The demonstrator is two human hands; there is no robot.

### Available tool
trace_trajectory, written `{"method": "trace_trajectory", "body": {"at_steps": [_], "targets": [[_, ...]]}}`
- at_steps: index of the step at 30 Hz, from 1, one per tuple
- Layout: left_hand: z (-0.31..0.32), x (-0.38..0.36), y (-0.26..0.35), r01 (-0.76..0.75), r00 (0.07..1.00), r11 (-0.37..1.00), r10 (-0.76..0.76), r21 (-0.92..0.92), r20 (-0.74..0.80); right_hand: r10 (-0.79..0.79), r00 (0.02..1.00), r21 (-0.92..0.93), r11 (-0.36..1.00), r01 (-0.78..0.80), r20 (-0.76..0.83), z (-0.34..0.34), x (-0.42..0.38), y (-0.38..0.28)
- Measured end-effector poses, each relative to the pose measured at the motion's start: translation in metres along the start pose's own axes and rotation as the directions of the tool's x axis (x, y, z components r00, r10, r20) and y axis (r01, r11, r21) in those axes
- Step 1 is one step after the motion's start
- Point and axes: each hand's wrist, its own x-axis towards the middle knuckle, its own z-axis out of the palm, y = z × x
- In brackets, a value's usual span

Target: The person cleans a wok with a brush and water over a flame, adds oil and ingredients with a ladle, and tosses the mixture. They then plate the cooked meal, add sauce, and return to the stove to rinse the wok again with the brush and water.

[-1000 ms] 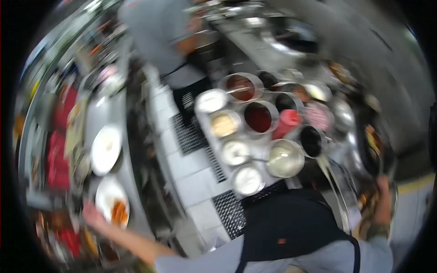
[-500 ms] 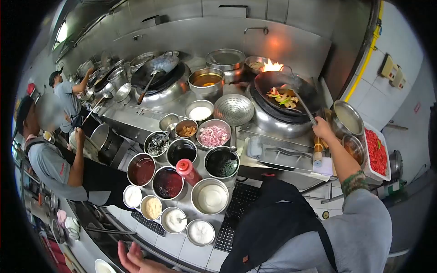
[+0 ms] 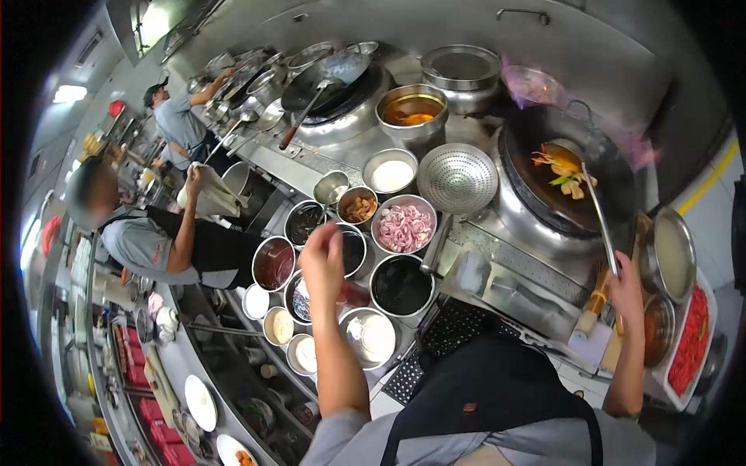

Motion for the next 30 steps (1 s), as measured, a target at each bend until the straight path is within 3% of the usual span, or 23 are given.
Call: {"method": "trace_trajectory", "body": {"at_steps": [1, 2, 4, 7, 10, 13, 18, 22, 25, 30], "targets": [[0.026, 0.03, -0.018, 0.071, 0.994, 0.993, -0.078, 0.091, 0.079, -0.005, 1.0, 0.034, 0.999, 0.005, -0.008, 0.0, 0.002, 0.011], [0.053, 0.057, -0.04, 0.024, 0.994, 0.972, -0.049, 0.232, 0.1, -0.01, 1.0, 0.068, 0.998, 0.011, -0.015, 0.001, 0.005, 0.02], [0.107, 0.102, -0.102, -0.092, 0.99, 0.912, 0.04, 0.399, 0.137, 0.214, 0.974, 0.367, 0.902, -0.226, 0.072, -0.014, -0.004, -0.01], [0.146, 0.139, -0.15, -0.18, 0.952, 0.696, -0.055, 0.695, 0.302, 0.233, 0.972, 0.468, 0.857, -0.216, 0.022, -0.025, -0.01, -0.012], [0.16, 0.142, -0.157, -0.318, 0.88, 0.455, -0.184, 0.832, 0.437, 0.18, 0.983, 0.546, 0.819, -0.175, 0.045, -0.036, -0.013, -0.012], [0.164, 0.134, -0.141, -0.345, 0.867, 0.366, -0.228, 0.864, 0.442, 0.186, 0.982, 0.548, 0.819, -0.171, 0.029, -0.036, -0.018, -0.007], [0.17, 0.142, -0.152, -0.272, 0.837, 0.335, -0.381, 0.902, 0.394, 0.163, 0.983, 0.73, 0.661, -0.173, 0.086, -0.014, -0.032, -0.046], [0.174, 0.154, -0.167, -0.279, 0.763, 0.383, -0.469, 0.881, 0.445, 0.088, 0.977, 0.779, 0.592, -0.206, 0.192, 0.001, -0.032, -0.081], [0.165, 0.154, -0.17, -0.464, 0.649, 0.405, -0.45, 0.788, 0.614, 0.069, 0.957, 0.787, 0.555, -0.27, 0.28, 0.02, -0.03, -0.105], [0.158, 0.151, -0.151, -0.407, 0.656, 0.457, -0.455, 0.791, 0.602, 0.001, 0.882, 0.739, 0.546, -0.394, 0.47, 0.055, -0.014, -0.143]]}}
